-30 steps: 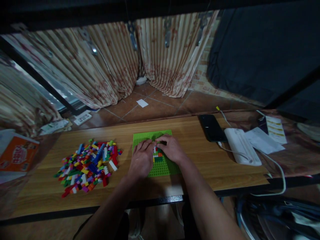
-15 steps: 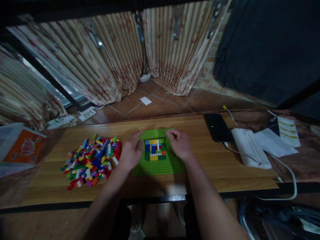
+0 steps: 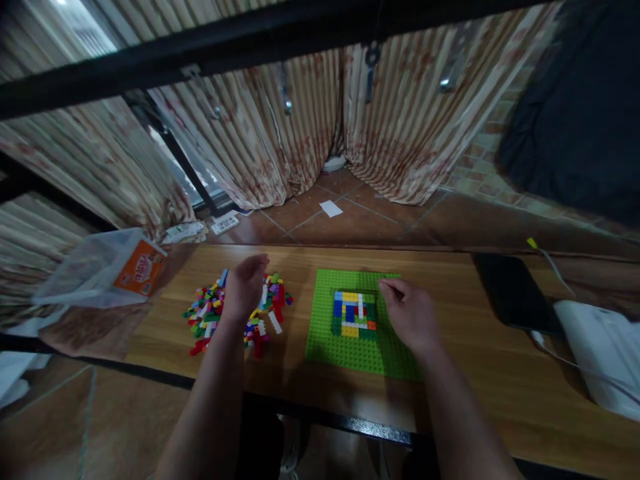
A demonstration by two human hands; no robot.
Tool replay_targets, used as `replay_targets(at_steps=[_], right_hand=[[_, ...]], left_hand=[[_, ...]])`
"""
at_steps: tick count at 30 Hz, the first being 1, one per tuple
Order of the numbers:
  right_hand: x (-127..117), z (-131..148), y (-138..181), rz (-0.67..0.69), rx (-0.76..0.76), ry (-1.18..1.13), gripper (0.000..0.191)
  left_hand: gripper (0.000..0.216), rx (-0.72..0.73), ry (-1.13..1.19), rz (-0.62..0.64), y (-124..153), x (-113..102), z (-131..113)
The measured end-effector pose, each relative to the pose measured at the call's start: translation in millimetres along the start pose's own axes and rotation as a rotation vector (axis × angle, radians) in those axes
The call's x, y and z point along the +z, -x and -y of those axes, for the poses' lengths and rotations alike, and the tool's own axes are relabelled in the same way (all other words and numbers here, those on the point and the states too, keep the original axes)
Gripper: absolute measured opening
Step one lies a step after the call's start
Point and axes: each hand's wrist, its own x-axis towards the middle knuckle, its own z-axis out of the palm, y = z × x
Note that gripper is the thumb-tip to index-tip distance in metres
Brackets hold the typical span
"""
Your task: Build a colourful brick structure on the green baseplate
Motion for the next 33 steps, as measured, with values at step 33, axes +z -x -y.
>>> replay_targets(at_steps=[33], right_hand=[[6.9,5.0,1.3,0.025,-0.102,0.128,0.034]], left_hand=[[0.032,-0.180,-0.640,0.217,6.7,-24.4,5.0]])
